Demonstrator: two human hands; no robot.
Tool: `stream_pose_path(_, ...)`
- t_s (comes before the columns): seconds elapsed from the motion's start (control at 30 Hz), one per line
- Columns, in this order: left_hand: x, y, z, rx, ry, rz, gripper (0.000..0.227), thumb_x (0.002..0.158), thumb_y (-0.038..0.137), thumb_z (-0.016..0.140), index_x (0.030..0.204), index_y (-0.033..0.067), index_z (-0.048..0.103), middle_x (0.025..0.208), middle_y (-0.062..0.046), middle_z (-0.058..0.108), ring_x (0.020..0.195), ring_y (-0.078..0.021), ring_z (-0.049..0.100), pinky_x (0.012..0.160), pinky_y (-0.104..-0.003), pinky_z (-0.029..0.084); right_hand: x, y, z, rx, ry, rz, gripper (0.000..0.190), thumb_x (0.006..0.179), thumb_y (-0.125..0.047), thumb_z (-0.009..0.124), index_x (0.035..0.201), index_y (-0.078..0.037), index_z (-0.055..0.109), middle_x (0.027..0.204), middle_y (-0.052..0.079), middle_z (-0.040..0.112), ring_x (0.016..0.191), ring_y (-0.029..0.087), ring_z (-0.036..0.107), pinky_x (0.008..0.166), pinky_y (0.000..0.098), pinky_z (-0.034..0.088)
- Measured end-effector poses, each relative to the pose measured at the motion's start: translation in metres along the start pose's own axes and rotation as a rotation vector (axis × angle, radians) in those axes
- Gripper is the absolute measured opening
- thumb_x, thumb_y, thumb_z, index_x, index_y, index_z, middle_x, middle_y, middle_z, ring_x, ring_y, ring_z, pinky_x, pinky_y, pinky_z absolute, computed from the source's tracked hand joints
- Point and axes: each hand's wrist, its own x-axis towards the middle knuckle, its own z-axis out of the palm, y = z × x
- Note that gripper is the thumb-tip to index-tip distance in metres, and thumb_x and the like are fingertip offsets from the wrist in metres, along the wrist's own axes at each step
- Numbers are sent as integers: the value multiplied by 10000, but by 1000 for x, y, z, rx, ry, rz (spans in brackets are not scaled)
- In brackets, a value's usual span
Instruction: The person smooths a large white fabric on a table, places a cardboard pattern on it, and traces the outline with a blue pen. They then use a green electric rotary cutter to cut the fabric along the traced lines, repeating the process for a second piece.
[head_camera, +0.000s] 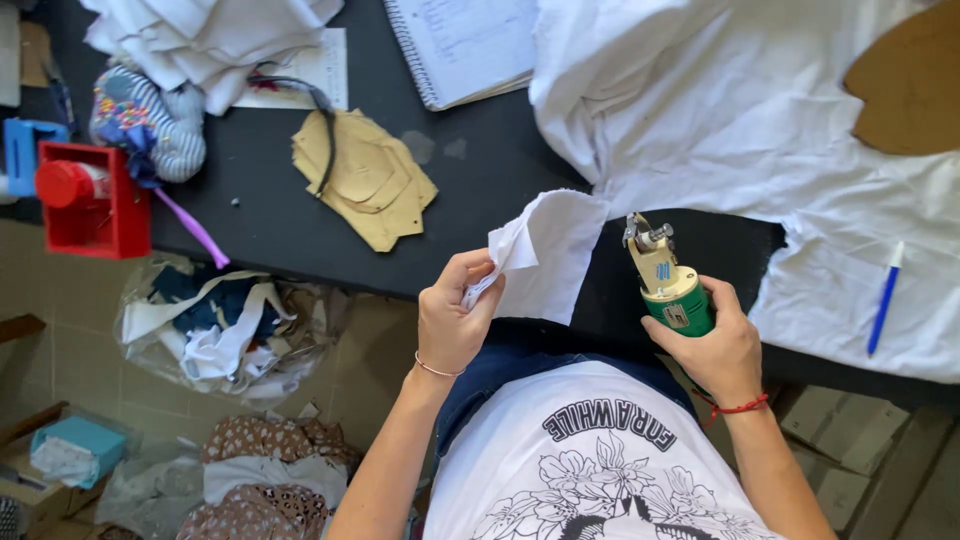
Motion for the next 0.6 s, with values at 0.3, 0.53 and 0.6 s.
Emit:
stream_pose_path(0.3, -19, 2, -63, 96, 215, 290, 273, 756, -17, 593, 1003, 90, 634, 893, -87, 670, 841, -224, 621, 666, -292, 520, 7, -58, 56, -126, 27, -283, 641, 589, -340, 774, 1095, -101, 462, 955, 114, 521, 943, 321, 531, 793, 448, 429)
stream_pose_path(0.53, -12, 13, -96, 135, 187, 400, 283, 759, -65, 569, 1002, 68, 629, 917, -98, 667, 817, -246, 639, 650, -299, 529, 14, -75, 99, -289, 125, -493, 692, 572, -280, 774, 1151, -87, 446, 935, 112, 444, 859, 363, 507, 710, 472, 417)
stream_pose_path(0.6, -5, 19, -104, 146, 155, 417, 273, 755, -60, 576, 991, 65, 632, 908, -100, 669, 802, -255, 644, 638, -304, 531, 15, -84, 104, -300, 133, -500, 707, 570, -280, 771, 1168, -97, 441, 938, 108, 435, 853, 366, 501, 710, 473, 409)
